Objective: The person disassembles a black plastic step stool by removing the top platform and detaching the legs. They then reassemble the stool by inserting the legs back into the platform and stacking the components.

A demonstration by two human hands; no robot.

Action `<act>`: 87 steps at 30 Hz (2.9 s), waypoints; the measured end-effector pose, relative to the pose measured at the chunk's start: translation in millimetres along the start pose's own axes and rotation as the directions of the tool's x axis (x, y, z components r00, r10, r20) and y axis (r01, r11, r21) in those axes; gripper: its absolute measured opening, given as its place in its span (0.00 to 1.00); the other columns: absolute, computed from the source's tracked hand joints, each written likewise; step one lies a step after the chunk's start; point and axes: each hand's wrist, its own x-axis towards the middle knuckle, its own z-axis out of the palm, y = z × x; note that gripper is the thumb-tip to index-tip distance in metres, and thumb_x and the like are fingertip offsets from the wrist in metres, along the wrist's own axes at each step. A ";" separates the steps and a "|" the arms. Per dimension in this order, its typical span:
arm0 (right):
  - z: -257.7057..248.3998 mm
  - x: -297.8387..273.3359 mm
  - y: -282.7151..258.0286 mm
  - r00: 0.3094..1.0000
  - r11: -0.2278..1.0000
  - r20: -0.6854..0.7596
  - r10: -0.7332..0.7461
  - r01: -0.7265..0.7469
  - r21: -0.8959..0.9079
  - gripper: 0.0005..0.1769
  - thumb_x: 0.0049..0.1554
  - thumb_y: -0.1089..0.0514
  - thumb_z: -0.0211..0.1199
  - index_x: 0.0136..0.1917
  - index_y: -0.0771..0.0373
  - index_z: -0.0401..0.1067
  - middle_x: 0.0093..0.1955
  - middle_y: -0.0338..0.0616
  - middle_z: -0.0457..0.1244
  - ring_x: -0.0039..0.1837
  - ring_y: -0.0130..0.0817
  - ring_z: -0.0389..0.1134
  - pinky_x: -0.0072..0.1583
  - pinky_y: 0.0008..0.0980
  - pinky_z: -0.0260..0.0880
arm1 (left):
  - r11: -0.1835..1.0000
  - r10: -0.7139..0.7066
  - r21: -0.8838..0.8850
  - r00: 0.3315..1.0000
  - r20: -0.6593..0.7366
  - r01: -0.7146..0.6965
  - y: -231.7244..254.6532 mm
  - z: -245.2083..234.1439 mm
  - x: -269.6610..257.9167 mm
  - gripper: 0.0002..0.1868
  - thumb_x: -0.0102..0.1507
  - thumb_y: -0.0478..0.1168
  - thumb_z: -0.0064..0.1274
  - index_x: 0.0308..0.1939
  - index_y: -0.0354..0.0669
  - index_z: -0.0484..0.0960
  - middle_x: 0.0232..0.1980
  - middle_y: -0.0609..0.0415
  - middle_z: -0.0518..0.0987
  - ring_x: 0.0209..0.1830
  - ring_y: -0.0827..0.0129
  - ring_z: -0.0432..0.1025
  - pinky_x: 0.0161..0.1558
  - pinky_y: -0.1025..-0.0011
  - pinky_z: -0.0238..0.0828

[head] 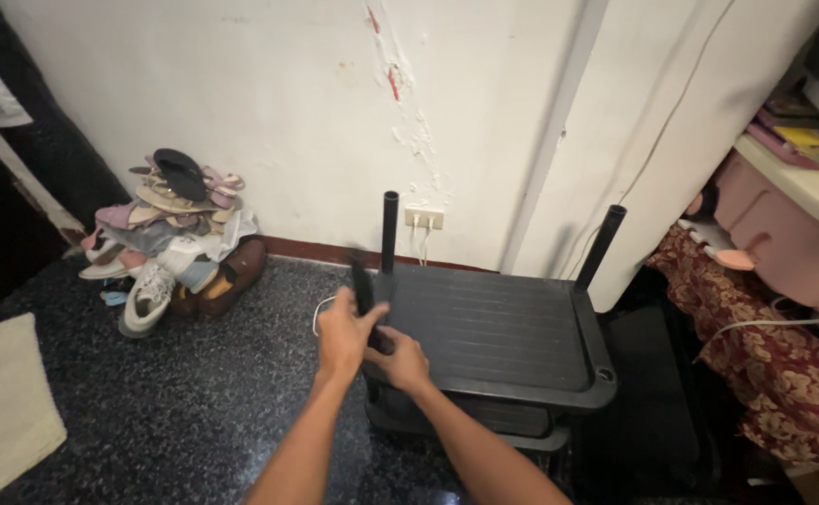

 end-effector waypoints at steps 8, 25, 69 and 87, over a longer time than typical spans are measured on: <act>8.3 6.1 19.8 0.945 0.835 -0.136 -0.299 0.328 0.441 0.23 0.58 0.55 0.65 0.65 0.63 0.70 0.53 0.49 0.71 0.54 0.34 0.72 0.56 0.35 0.72 | 0.923 0.240 -0.274 0.961 -0.135 -0.269 34.9 7.4 -0.4 0.16 0.58 0.40 0.65 0.41 0.34 0.77 0.36 0.47 0.86 0.34 0.66 0.84 0.35 0.69 0.80; -293.0 -84.3 186.4 0.633 0.954 -0.774 0.009 -0.237 -0.182 0.29 0.67 0.42 0.49 0.66 0.70 0.64 0.52 0.74 0.66 0.56 0.70 0.68 0.55 0.57 0.68 | 0.837 0.216 0.175 0.607 0.765 -0.519 -3.0 74.3 -29.4 0.35 0.55 0.47 0.68 0.65 0.49 0.73 0.67 0.46 0.71 0.67 0.48 0.66 0.64 0.56 0.65; -306.9 83.2 272.8 0.813 0.972 -0.583 -0.004 -0.133 -0.192 0.38 0.49 0.55 0.75 0.70 0.67 0.65 0.66 0.56 0.65 0.68 0.49 0.66 0.68 0.41 0.65 | 0.884 0.445 -0.357 0.775 0.449 -0.301 63.5 294.1 26.2 0.27 0.62 0.44 0.58 0.62 0.36 0.72 0.61 0.40 0.79 0.62 0.55 0.75 0.59 0.62 0.73; -312.4 73.2 255.6 0.832 0.977 -0.513 0.211 -0.186 0.100 0.41 0.49 0.57 0.75 0.74 0.60 0.65 0.64 0.50 0.70 0.62 0.37 0.73 0.64 0.34 0.71 | 0.744 0.396 -0.639 0.900 0.181 -0.198 166.6 440.3 61.9 0.25 0.58 0.33 0.64 0.59 0.38 0.76 0.46 0.43 0.86 0.43 0.61 0.84 0.43 0.66 0.79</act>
